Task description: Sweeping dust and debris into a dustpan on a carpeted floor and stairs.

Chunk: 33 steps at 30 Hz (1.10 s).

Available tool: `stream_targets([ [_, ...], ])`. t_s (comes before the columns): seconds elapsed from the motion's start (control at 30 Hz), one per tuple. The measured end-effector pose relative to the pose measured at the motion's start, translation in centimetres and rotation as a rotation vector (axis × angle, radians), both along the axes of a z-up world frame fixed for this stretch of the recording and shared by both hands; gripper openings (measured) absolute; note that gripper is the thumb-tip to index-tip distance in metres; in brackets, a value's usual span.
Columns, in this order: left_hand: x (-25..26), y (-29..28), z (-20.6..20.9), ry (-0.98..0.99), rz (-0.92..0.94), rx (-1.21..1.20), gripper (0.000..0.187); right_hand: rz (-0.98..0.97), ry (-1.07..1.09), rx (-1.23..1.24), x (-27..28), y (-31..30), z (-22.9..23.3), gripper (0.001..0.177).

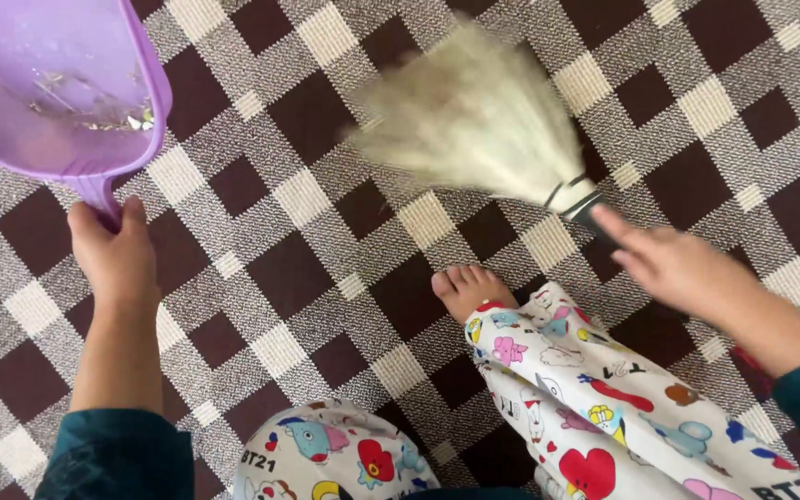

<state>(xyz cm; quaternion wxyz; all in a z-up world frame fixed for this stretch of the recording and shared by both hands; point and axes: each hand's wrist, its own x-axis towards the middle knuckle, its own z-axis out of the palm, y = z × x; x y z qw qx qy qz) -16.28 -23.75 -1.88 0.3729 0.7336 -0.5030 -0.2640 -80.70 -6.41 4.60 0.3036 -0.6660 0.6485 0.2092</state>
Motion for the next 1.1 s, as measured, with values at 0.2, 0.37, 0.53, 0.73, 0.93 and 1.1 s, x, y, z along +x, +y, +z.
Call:
stream_targets([
  [0.2, -0.7, 0.5, 0.2, 0.023, -0.022, -0.027, 0.028, -0.255, 0.068, -0.239, 0.4, -1.1, 4.2, 0.072],
  [0.37, -0.4, 0.7, -2.7, -0.050, -0.095, -0.045, 0.027, 0.022, -0.461, -0.350, 8.3, -1.9, 2.8, 0.066],
  [0.53, -4.4, 0.5, -1.2, 0.201, -0.032, 0.060, 0.026, 0.107, -0.267, -0.070, 11.0, -2.9, -1.6, 0.067],
  [0.73, -8.6, -0.2, -3.7, 0.196, -0.143, -0.048, 0.036, -0.236, -0.240, -0.217, 3.7, -3.3, 0.2, 0.069],
  [0.93, -14.5, -0.9, -5.5, 0.358, -0.051, 0.015, 0.044, -0.311, -0.430, -0.487, 0.1, -0.7, -1.2, 0.070],
  [1.1, -20.0, -0.6, -6.0, 0.382, -0.194, -0.042, 0.037, -0.644, -0.392, -0.370, 2.5, -0.3, 0.3, 0.072],
])
